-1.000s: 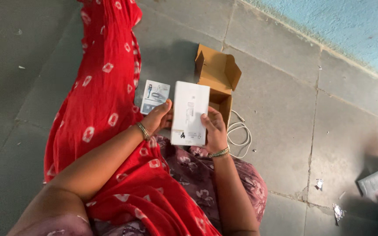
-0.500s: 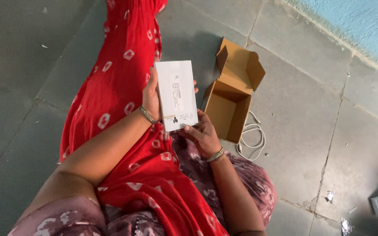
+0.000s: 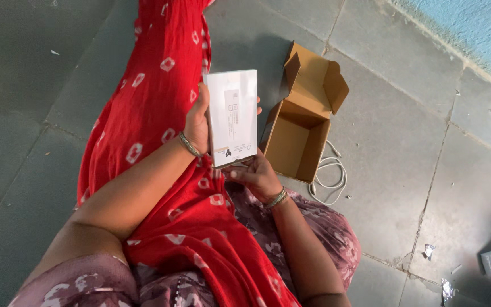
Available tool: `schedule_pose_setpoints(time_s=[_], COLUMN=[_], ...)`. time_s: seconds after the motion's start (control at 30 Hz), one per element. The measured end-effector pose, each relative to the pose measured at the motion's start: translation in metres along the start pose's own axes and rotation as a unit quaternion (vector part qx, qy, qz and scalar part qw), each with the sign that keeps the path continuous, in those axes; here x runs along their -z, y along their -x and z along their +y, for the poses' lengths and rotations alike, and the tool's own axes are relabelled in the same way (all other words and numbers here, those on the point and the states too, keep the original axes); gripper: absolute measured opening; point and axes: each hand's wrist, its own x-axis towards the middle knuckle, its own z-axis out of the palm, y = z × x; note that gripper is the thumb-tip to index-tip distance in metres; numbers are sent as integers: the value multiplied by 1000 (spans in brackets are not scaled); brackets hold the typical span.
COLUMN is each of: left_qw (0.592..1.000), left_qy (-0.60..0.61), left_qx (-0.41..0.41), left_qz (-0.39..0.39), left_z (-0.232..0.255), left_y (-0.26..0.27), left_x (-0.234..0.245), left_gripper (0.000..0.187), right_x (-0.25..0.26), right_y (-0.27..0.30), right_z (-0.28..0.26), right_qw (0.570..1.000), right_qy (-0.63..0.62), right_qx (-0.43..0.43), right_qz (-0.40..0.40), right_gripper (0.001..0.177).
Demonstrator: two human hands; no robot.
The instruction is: The person repeatedly packs a smartphone and its accessories into a white box, then places the box into a brown cardboard shipping box. The person opens and closes the boxes multiple times, handling the phone and a charging cable.
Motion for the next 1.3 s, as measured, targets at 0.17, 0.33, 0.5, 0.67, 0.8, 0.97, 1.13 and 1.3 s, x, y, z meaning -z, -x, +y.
schedule_pose_setpoints(time_s=[0.17,0.33,0.5,0.67,0.8,0.97,1.13,1.3], left_qw=[1000,1000,984,979,977,902,871,865], left_qy=[-1,-2,3,-17,-109,-324,-389,-361], left_qx=[23,-23,-162,-100,13,27,49,138], left_qz=[-11,-9,69,179,184,285,297,319], left_z=[-1,7,57,56,6,-23,-24,-23], left_y=[-1,-4,-14,-19,-41,-56,-51,-45], left_x=[-2,8,52,100,134,155,137,112], left_gripper=[108,105,105,93,54,53,76,83], right_x=[-1,1,20,53,71,81,83,79], right_y=[-1,3,10,37,46,51,45,43], right_z=[3,7,-14,-59,-79,-81,-69,-64], right_qw=[999,995,991,990,974,952,955,958], right_qy=[1,7,100,101,-22,-31,-28,-9], right_qx=[-43,-86,-88,24,139,182,171,145], right_qz=[33,47,9,90,178,243,240,246], right_gripper=[68,51,45,33,23,20,17,23])
